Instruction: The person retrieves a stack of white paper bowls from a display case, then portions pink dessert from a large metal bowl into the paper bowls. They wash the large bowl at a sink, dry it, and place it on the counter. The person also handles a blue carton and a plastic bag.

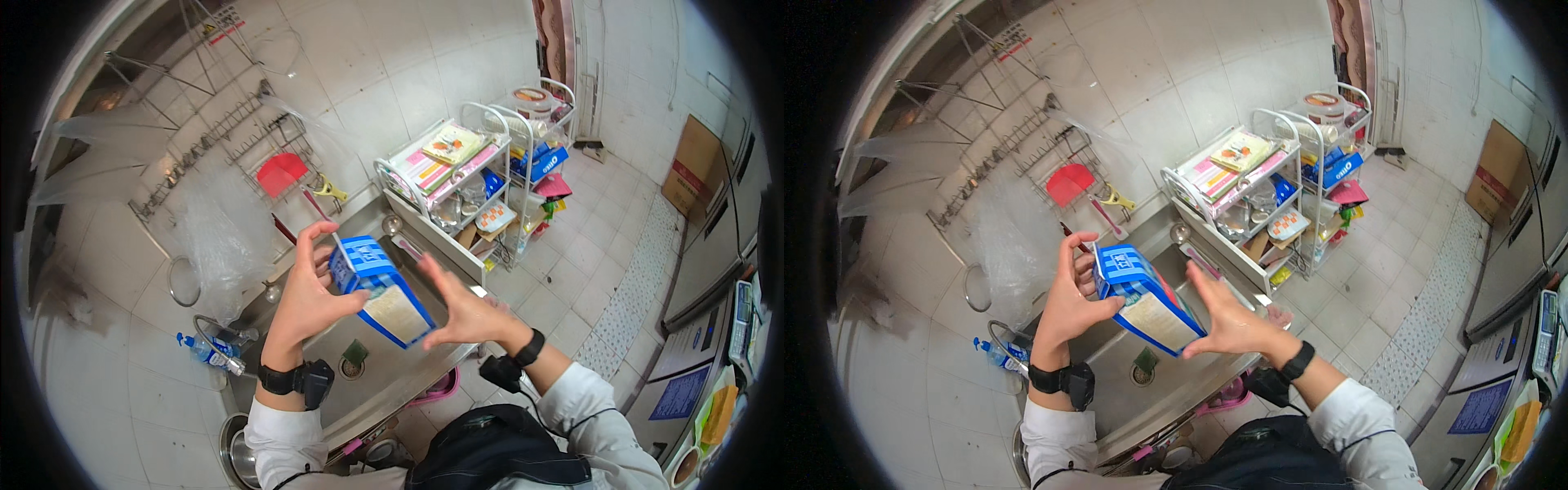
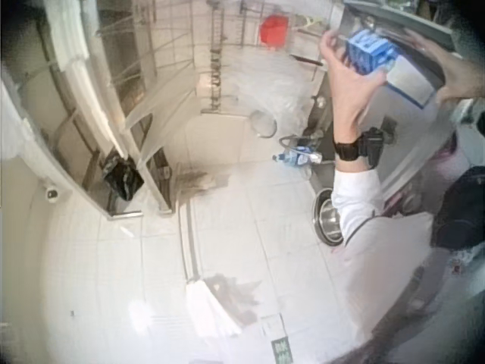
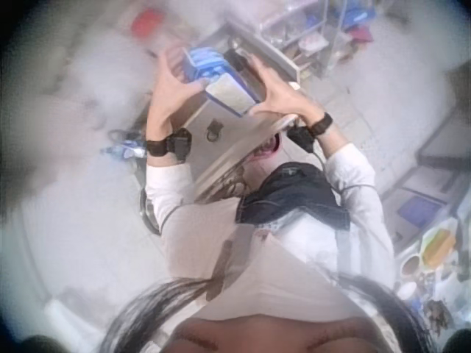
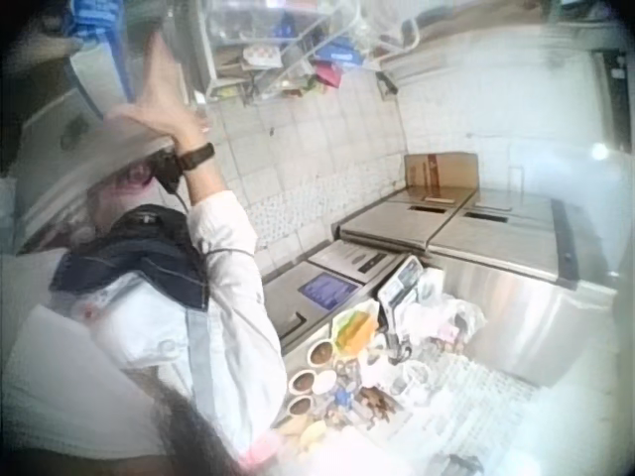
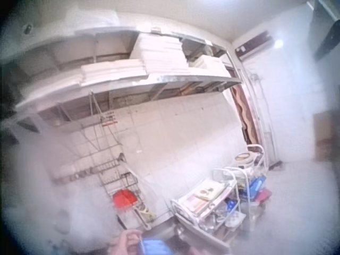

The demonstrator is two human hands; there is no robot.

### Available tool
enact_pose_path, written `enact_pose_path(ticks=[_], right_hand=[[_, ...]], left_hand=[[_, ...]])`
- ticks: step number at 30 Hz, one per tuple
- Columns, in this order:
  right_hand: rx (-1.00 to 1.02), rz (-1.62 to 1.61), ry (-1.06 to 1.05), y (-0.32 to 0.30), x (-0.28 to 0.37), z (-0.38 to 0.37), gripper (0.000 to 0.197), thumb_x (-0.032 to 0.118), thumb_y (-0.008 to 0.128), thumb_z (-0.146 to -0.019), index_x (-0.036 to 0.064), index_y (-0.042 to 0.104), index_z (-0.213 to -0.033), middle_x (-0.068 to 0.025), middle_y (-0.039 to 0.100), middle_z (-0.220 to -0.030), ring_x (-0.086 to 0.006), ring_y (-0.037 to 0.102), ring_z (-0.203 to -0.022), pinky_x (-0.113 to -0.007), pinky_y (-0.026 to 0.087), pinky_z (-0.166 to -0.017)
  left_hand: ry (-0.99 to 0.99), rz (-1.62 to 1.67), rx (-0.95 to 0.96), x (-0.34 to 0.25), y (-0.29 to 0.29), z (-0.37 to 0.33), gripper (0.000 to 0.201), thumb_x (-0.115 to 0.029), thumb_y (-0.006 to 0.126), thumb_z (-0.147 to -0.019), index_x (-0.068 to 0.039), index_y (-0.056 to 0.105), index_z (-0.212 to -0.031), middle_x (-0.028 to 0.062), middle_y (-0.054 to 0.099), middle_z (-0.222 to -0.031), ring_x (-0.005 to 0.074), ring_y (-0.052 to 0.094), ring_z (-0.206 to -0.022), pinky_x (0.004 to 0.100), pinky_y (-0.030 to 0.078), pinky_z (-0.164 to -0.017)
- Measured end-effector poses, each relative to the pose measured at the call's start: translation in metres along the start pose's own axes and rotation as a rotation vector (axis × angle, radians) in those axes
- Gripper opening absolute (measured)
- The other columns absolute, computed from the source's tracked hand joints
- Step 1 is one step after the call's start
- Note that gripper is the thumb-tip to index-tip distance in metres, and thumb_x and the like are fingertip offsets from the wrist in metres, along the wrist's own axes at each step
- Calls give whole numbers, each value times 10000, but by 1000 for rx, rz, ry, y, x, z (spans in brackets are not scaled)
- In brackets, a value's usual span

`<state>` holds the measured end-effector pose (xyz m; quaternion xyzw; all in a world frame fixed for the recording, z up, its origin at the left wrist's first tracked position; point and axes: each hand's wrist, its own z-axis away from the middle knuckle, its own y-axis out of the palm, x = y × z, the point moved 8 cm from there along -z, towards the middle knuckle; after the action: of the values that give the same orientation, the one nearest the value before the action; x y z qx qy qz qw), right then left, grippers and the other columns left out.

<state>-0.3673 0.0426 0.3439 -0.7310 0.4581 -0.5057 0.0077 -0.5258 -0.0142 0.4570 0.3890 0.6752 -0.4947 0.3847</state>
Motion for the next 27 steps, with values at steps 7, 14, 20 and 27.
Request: enact_pose_path(ticks=[7,14,20,27], right_hand=[[-230,-534,231,2,-2,59,875,305,878,-621,18,396,-1293,-95,524,-1179,-174,494,-1116,-304,384,-981],[-667,-104,470,-52,45,211,789,390,753,-682,-3,395,-1265,-208,530,-1191,-345,523,-1131,-369,419,-948],[-860,533,796,-46,129,358,734,447,688,-774,61,415,-1335,-188,535,-1253,-288,528,-1137,-360,439,-922],[-1754,493,1352,97,293,665,422,350,627,-851,25,617,-1120,-179,633,-1129,-298,604,-1054,-376,480,-876]], left_hand=[[178,490,119,-9,74,16,1169,-54,828,-649,-130,2,-1472,192,356,-1400,273,397,-1285,405,353,-1059],[-589,470,479,202,265,119,712,-144,679,-751,-14,355,-1371,107,468,-1305,247,483,-1181,407,411,-993],[-624,473,1097,183,465,218,694,-137,657,-761,-13,354,-1372,108,467,-1306,252,483,-1181,411,410,-995],[-511,529,1555,70,579,350,673,-129,632,-773,-12,352,-1373,109,466,-1306,258,483,-1183,416,409,-998]])
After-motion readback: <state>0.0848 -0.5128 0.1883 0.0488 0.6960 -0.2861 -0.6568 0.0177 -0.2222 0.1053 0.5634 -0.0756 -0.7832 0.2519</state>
